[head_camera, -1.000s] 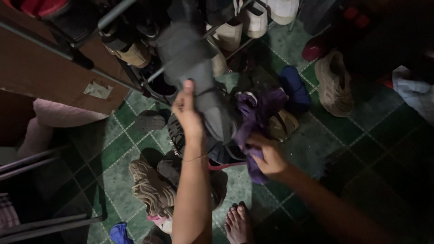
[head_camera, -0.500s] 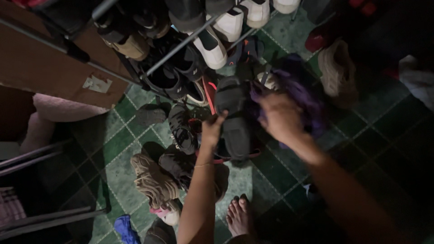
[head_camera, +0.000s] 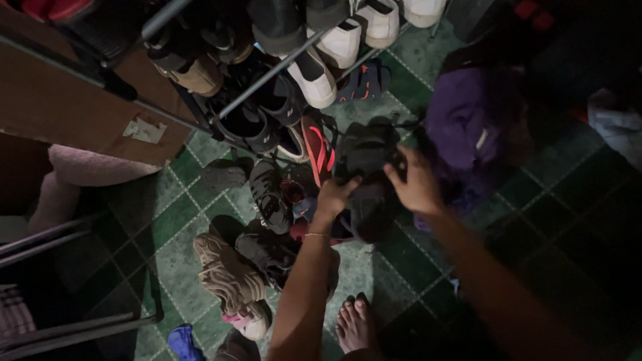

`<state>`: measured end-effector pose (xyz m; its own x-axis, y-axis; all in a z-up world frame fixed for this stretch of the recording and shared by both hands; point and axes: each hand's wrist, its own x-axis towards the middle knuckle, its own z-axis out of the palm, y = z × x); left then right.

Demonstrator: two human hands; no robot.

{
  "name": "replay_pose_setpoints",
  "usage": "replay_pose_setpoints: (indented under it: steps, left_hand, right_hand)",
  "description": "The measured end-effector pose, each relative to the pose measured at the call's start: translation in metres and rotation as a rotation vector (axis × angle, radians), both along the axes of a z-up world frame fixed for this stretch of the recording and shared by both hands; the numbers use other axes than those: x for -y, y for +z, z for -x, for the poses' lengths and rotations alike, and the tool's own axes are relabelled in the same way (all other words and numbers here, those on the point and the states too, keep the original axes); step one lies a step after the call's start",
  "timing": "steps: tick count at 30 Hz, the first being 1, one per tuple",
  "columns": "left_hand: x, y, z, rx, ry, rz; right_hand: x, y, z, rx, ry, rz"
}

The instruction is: The person wipes several pairs of shoes and sandals with a purple cloth, then places them on a metal shoe rack. The person handles sneakers, sandals, and flip-flops one at a time, wiping them before arranging them on the rack.

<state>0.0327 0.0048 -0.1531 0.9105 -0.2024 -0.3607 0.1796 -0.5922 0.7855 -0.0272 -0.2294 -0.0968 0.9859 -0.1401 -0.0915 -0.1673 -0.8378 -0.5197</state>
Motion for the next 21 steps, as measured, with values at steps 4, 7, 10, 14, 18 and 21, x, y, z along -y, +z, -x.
replay_pose_setpoints:
  steps: [4, 7, 10, 14, 18, 21]
  left_hand:
    - [-0.001, 0.012, 0.013, 0.03, 0.085, 0.142]
    - [-0.001, 0.034, 0.017, 0.051, 0.154, 0.524]
    - [0.01, 0.066, 0.022, 0.17, 0.136, 0.566]
    - [0.026, 0.121, 0.008, 0.061, 0.174, 0.228]
    - [0.033, 0.161, 0.001, 0.226, 0.107, 0.481]
    - [0.029, 0.204, -0.009, 0.025, -0.005, 0.605]
  right_hand:
    - [-0.016, -0.046, 0.02, -0.107, -0.265, -1.046]
    - [-0.016, -0.063, 0.028, -0.302, -0.232, -1.225]
    - [-0.017, -0.055, 0.039, -0.175, -0.229, -1.466]
    - [-0.03, -0.013, 0.016, 0.065, -0.21, -1.538]
    - [-0.029, 0.037, 0.018, 0.196, -0.187, -1.268]
    - [-0.015, 0.082, 0.008, 0.127, -0.19, -1.139]
